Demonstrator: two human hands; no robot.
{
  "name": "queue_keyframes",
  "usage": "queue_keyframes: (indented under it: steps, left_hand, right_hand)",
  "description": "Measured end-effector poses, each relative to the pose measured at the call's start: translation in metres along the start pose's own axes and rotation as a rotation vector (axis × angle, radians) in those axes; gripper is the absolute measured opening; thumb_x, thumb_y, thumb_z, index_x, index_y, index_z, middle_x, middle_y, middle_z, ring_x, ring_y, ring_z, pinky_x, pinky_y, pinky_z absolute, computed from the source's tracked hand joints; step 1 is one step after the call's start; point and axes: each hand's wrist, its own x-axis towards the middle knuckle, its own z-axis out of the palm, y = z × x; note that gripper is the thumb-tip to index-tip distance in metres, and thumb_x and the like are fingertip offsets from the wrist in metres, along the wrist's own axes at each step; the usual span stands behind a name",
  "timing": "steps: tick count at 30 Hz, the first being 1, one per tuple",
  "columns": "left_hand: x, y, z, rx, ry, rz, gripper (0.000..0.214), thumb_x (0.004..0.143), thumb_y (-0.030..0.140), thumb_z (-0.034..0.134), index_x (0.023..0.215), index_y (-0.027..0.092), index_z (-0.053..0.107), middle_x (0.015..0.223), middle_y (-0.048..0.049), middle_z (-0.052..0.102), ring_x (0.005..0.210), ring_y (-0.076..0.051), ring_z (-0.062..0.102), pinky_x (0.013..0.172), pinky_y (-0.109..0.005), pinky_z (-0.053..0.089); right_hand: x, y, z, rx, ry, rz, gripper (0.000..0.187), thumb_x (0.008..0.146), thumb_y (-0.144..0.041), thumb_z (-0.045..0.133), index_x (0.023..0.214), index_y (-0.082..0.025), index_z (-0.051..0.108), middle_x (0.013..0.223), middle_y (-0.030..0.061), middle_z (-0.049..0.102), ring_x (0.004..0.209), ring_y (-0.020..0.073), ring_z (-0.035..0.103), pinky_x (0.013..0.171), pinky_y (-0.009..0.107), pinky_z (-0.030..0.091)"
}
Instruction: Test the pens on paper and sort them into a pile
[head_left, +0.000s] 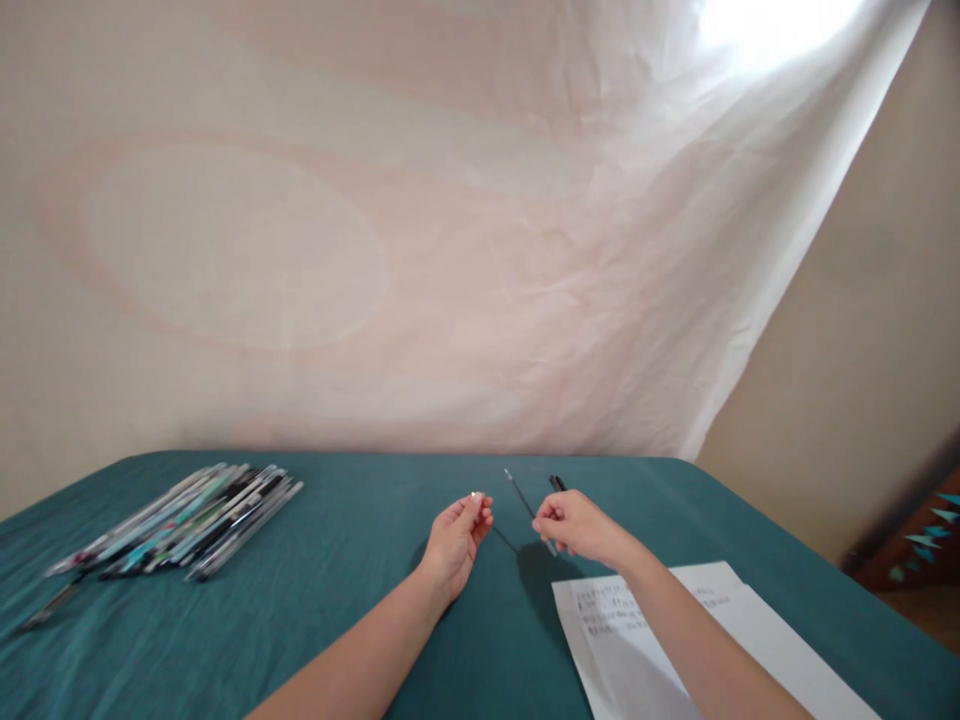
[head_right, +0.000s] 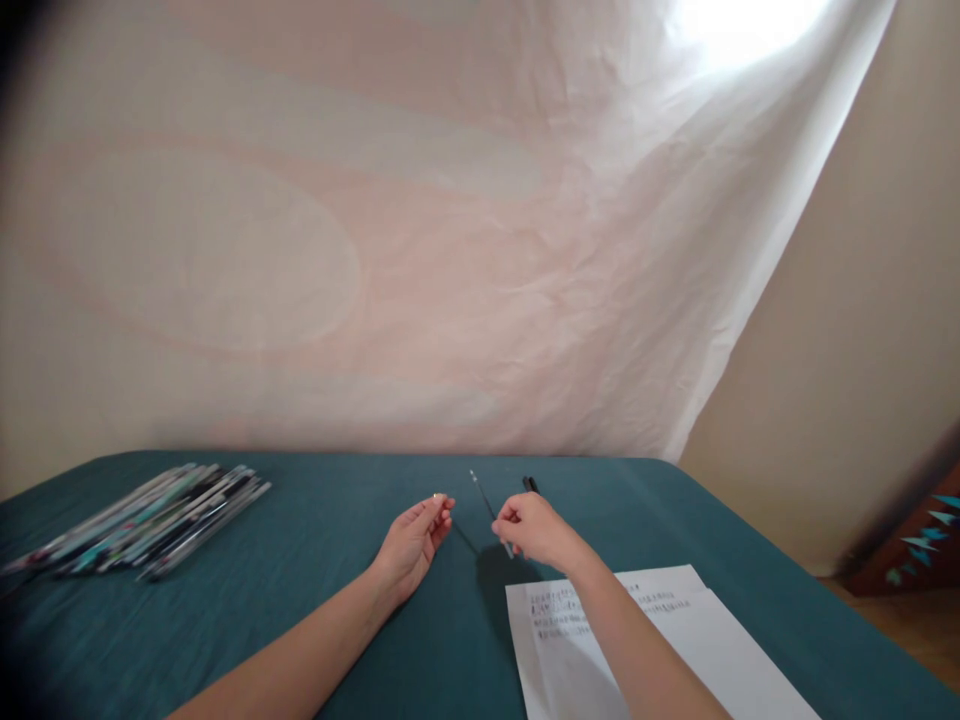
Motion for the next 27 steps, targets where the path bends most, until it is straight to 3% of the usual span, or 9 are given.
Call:
queue_keyframes:
  steps: [6, 11, 21, 27]
  left_hand:
    - [0.001, 0.001, -0.002, 0.035, 0.014, -0.025, 0.013, 0.076, 0.020, 0.061, 0.084, 0.010, 0.063, 0.077, -0.0052, 0.061, 0.054, -0.003, 0.052, 0.052, -0.014, 0.048]
    - [0.000, 0.001, -0.002, 0.061, 0.001, -0.021, 0.015, 0.075, 0.023, 0.062, 0.084, 0.010, 0.063, 0.075, -0.0053, 0.061, 0.054, -0.003, 0.051, 0.051, -0.014, 0.047]
    - [-0.001, -0.001, -0.002, 0.165, -0.062, -0.018, 0.026, 0.070, 0.030, 0.066, 0.087, 0.011, 0.066, 0.071, -0.0031, 0.057, 0.053, -0.003, 0.047, 0.051, -0.014, 0.042]
    - [-0.004, -0.001, 0.001, 0.291, -0.101, -0.019, 0.031, 0.063, 0.031, 0.070, 0.088, 0.013, 0.067, 0.068, -0.0008, 0.056, 0.050, -0.003, 0.045, 0.052, -0.015, 0.038]
  right_hand:
    - [0.012, 0.057, -0.037, -0.159, 0.273, 0.117, 0.016, 0.069, -0.024, 0.051, 0.058, -0.015, 0.058, 0.051, 0.0033, 0.061, 0.046, 0.0116, 0.053, 0.045, 0.020, 0.034]
    - [0.017, 0.087, -0.038, -0.216, 0.298, 0.180, 0.018, 0.068, -0.024, 0.052, 0.053, -0.016, 0.058, 0.046, 0.0028, 0.060, 0.045, 0.0132, 0.054, 0.046, 0.021, 0.033]
    - [0.024, 0.098, -0.030, -0.230, 0.304, 0.166, 0.016, 0.071, -0.024, 0.052, 0.063, -0.016, 0.062, 0.057, 0.0023, 0.064, 0.050, 0.0121, 0.056, 0.049, 0.020, 0.034]
    - [0.017, 0.084, -0.033, -0.229, 0.339, 0.142, 0.016, 0.071, -0.021, 0.051, 0.061, -0.017, 0.062, 0.056, 0.0026, 0.063, 0.052, 0.0137, 0.055, 0.051, 0.022, 0.036]
